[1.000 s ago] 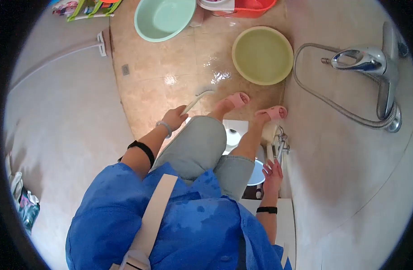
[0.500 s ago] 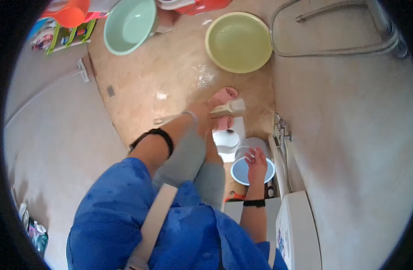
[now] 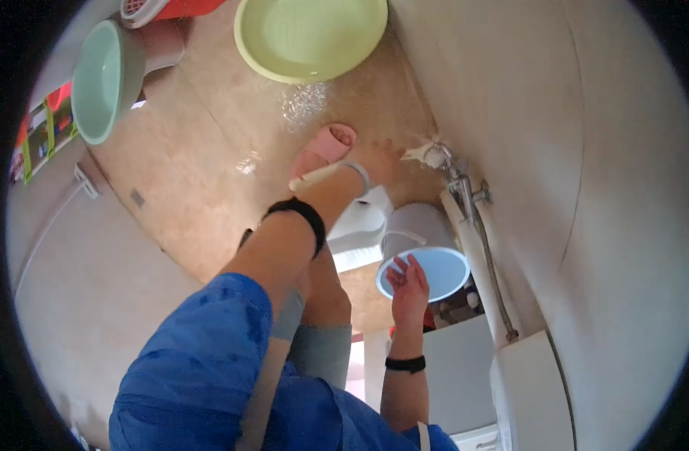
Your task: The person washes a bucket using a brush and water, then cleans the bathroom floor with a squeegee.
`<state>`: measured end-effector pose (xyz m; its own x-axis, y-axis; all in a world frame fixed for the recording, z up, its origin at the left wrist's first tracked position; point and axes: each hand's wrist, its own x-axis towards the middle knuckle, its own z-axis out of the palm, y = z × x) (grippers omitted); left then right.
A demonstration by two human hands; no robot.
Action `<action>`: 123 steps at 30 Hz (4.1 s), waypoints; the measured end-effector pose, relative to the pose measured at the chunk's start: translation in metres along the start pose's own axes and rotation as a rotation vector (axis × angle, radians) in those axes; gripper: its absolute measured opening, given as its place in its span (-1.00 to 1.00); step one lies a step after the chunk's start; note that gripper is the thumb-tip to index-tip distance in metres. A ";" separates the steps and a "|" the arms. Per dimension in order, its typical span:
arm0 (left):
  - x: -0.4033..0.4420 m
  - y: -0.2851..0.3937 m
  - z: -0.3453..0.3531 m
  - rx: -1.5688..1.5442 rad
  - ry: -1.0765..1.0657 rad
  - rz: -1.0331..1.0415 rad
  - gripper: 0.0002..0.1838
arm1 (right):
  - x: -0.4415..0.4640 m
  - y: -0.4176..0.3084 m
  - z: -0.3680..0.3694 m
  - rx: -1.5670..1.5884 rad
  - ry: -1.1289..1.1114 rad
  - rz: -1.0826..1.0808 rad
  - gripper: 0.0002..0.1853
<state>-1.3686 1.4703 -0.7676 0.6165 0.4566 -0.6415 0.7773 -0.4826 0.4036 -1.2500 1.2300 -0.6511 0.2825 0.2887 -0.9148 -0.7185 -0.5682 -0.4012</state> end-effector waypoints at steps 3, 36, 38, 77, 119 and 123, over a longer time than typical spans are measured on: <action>-0.009 -0.005 0.009 -0.191 -0.052 0.044 -0.37 | 0.016 -0.009 0.002 -0.057 0.015 0.002 -0.66; -0.063 -0.044 0.088 -1.748 -0.188 -0.651 -0.53 | 0.168 -0.114 0.101 -1.534 0.324 -0.929 -0.45; -0.091 -0.098 0.167 -1.142 0.502 -0.220 -0.51 | 0.117 -0.065 0.082 -1.326 0.433 -1.276 -0.27; -0.354 0.075 0.079 -1.393 -0.694 -0.600 -0.52 | -0.227 0.201 0.046 0.526 0.014 -0.266 -0.53; -0.520 0.120 0.187 -0.583 -0.019 -0.470 -0.67 | -0.022 -0.078 -0.425 -0.565 0.833 -0.535 -0.60; -0.530 0.089 0.190 -0.430 0.043 -0.455 -0.68 | 0.053 -0.054 -0.476 -0.721 0.780 -0.611 -0.71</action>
<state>-1.6500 1.0432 -0.5151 0.2097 0.5795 -0.7875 0.9385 0.1068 0.3284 -0.8942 0.9091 -0.6998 0.9328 0.2590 -0.2506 0.1119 -0.8691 -0.4818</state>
